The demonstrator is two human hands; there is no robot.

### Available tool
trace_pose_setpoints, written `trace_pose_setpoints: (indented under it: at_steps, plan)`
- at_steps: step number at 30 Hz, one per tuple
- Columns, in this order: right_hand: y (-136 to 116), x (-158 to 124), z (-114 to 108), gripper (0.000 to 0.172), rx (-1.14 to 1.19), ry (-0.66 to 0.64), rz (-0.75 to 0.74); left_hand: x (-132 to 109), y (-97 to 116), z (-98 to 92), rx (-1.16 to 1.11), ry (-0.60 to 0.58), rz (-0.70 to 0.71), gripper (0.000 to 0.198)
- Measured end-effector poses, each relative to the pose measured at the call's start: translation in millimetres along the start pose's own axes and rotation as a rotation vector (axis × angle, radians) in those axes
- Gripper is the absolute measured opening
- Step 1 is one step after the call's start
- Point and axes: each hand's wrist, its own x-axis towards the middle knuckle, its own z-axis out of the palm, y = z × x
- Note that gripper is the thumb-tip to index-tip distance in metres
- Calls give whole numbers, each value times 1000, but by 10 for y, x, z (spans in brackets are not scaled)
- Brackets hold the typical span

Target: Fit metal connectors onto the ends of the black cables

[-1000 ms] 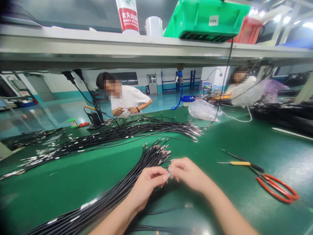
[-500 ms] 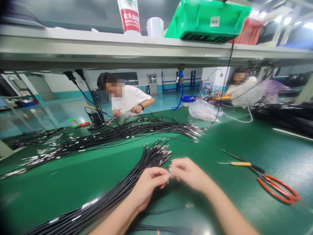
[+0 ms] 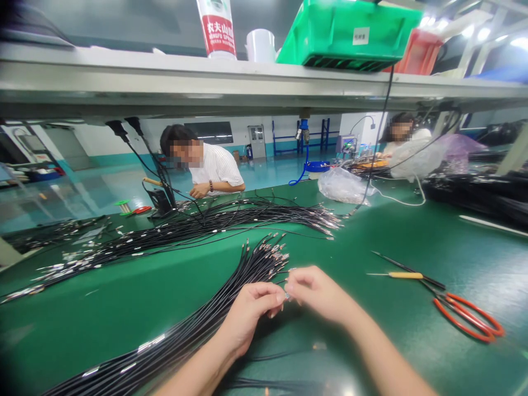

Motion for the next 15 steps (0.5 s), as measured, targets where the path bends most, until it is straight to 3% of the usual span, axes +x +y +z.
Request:
trace_pose_setpoints:
  at_steps: [6,15]
  plan:
    - [12,-1,-9,37,-12,12,13,-2,8,-9,-86,-23,-72,21]
    - [20,-8,-13,38,23,0,35,2,-21,-41,-86,-60,-49,18]
